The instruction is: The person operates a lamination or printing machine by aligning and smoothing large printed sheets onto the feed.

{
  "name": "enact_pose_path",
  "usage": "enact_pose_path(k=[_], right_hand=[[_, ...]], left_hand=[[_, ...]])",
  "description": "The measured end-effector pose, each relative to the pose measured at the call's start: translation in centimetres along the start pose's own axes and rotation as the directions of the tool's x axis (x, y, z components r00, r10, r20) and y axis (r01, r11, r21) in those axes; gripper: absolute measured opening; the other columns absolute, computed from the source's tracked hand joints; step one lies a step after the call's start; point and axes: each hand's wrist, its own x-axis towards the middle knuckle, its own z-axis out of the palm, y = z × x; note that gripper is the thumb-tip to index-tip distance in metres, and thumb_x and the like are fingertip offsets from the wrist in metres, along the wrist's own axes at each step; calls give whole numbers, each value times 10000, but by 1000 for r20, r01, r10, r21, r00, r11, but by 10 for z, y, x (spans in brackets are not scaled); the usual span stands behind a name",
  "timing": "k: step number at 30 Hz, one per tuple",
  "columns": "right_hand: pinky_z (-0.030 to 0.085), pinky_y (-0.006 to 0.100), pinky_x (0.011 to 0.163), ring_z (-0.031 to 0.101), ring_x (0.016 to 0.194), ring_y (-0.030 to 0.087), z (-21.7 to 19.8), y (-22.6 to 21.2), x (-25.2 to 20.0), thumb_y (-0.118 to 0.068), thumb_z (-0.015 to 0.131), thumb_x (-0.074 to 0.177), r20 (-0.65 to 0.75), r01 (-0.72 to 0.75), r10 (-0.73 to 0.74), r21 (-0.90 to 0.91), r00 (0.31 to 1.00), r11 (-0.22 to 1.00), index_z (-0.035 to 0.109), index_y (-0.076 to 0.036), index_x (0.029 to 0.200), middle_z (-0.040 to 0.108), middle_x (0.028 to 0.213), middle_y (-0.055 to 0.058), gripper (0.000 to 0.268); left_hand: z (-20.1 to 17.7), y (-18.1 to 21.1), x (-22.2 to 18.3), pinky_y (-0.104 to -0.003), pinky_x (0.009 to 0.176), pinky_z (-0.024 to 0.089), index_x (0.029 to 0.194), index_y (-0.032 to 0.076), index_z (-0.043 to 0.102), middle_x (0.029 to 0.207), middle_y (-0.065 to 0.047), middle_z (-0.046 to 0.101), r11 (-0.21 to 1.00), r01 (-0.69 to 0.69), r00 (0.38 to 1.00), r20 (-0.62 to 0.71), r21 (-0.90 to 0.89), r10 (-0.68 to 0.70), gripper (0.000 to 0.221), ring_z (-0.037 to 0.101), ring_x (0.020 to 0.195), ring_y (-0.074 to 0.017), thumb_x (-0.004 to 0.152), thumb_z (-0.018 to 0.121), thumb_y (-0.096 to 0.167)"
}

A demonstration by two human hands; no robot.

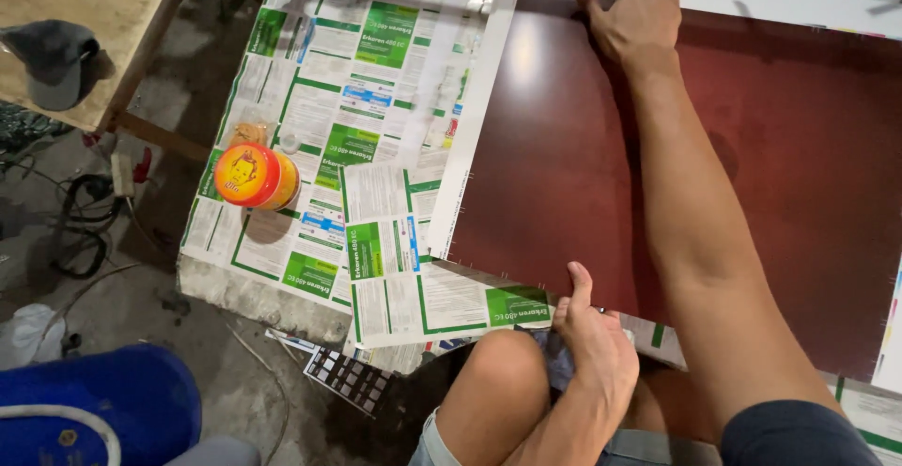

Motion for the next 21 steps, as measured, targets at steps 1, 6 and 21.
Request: enact_pose_path(k=[1,6,21], right_hand=[[151,447,1250,200,1554,325,-1,0,-2,-760,224,1022,-10,0,0,14,1000,1000,195,23,1615,231,1675,210,983],[266,446,1218,342,1490,339,-23,42,25,-718,289,1034,95,47,-50,31,994,998,345,-55,1589,370,1616,203,866],[108,483,1266,171,1570,328,-44,97,-37,-698,263,1050,25,16,-16,4,1000,1000,158,-46,1646,203,1690,199,890]], left_hand=[[-1,-2,2,-529,1142,312,1278,118,561,1446,-49,552,1000,2,1000,-3,-11,-2,688,494,1300,-243,723,869,382],[3,6,-5,-513,1134,298,1338,117,542,1455,-23,564,999,28,999,20,23,-29,683,526,1302,-207,784,812,411],[9,9,-14,-473,1043,447,1164,114,563,1321,-38,634,998,12,1000,-12,63,-11,567,617,1168,-198,752,816,410]])
